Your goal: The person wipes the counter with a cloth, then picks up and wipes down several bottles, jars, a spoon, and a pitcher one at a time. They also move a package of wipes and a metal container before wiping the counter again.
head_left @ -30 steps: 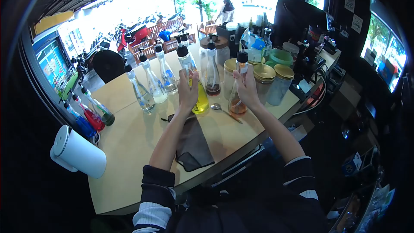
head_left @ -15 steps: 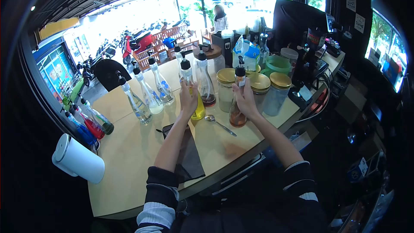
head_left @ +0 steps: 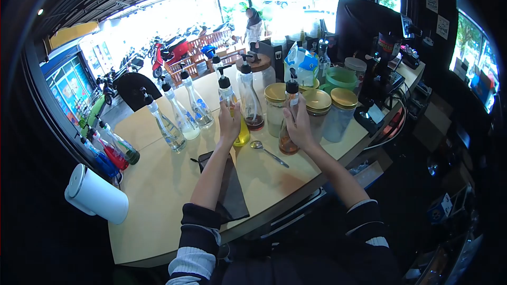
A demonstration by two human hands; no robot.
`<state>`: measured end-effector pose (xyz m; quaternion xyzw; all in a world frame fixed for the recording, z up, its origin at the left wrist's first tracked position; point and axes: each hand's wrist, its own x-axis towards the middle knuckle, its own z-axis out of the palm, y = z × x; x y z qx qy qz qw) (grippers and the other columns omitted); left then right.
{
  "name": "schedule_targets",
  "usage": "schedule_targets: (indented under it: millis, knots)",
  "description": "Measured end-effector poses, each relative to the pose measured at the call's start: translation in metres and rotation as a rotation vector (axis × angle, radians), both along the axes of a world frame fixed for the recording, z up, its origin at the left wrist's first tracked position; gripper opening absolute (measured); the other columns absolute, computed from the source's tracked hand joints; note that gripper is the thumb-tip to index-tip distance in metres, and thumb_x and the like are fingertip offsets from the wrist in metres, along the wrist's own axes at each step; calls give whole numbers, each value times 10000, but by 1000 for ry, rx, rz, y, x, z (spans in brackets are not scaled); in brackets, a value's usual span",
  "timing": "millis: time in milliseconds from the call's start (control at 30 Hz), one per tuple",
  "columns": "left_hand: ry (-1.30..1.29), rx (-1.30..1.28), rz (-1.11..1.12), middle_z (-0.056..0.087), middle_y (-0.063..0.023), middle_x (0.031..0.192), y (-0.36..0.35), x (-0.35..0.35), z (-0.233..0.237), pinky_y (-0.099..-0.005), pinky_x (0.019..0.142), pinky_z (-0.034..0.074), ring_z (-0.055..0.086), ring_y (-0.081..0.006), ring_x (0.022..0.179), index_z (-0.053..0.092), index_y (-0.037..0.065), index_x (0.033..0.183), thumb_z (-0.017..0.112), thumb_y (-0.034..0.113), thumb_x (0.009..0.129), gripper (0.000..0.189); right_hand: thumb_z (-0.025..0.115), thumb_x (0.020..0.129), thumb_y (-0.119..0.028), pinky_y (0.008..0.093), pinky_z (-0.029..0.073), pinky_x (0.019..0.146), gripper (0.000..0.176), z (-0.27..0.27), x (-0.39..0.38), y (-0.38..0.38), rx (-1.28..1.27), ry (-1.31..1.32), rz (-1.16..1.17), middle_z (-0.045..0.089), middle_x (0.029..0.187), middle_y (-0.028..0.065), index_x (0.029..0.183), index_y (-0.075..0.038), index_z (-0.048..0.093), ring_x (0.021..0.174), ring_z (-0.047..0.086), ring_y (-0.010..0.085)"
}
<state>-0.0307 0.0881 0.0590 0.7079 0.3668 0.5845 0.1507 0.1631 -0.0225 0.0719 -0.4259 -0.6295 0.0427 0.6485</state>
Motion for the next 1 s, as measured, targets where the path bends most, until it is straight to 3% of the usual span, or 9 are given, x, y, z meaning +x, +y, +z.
schedule_targets:
  millis: [167,233,300,367,500,533,567,667,1000]
  knots:
    - [118,-111,-4,593,-226,974,0,-16,3,-443,824,453,599,-356,935,405,-42,1124,525,325,935,430,554,852,-36,423,275,1071,680,-8,-13,-25,115,-12,-87,317,1359,257,1414,52,181,1287,328,357]
    - [172,10,45,552,-245,1121,-8,-28,4,-448,907,431,560,-372,1050,375,-58,1231,526,343,932,523,574,823,-21,421,298,1054,661,-2,-20,-48,237,-279,-328,317,1356,256,1392,42,244,1291,322,364]
    - [191,-74,56,506,-243,1197,-19,-53,5,-432,960,407,520,-365,1111,364,-61,1277,533,351,927,567,559,810,-13,403,312,1052,583,-3,-36,-60,283,-279,-269,377,1341,220,1345,32,333,1272,368,347]
    - [250,-4,-9,505,-243,1199,-34,-81,2,-421,968,404,514,-355,1120,388,-59,1268,543,349,918,559,580,792,12,431,341,1017,521,-9,-56,-64,210,-352,56,430,1298,216,1283,19,405,1196,443,370]
    - [435,-41,35,488,-227,1220,-76,-144,1,-407,1018,363,469,-352,1174,408,-45,1268,584,294,886,540,594,843,-120,418,359,1008,474,-34,-121,-46,-129,-625,396,449,1322,184,1276,-14,433,1191,461,363]
    - [434,-93,40,487,-216,1218,-87,-158,0,-402,1033,347,451,-353,1196,433,-27,1249,591,276,878,504,540,901,-289,501,294,1051,549,-54,-138,-34,-198,-687,452,365,1411,201,1345,-10,378,1286,370,381]
    - [432,-103,78,487,-216,1218,-98,-175,0,-402,1033,347,451,-353,1196,433,-27,1249,591,276,878,504,540,901,-289,501,294,1051,549,-74,-156,-25,-186,-691,490,365,1411,201,1345,-10,378,1286,370,381]
    - [460,-188,76,477,-211,1228,-129,-229,-9,-397,1037,350,454,-345,1201,464,-11,1231,597,273,872,477,324,944,-512,670,77,1060,725,-100,-208,-4,-500,-1061,317,153,1529,185,1446,0,214,1413,125,376]
    - [565,-601,375,474,-198,1305,-190,-401,-48,-392,1039,357,428,-338,1250,475,-12,1262,559,320,898,500,404,927,-502,590,120,1103,664,-98,-379,40,-172,-1123,763,262,1507,103,1427,-76,305,1405,201,313]
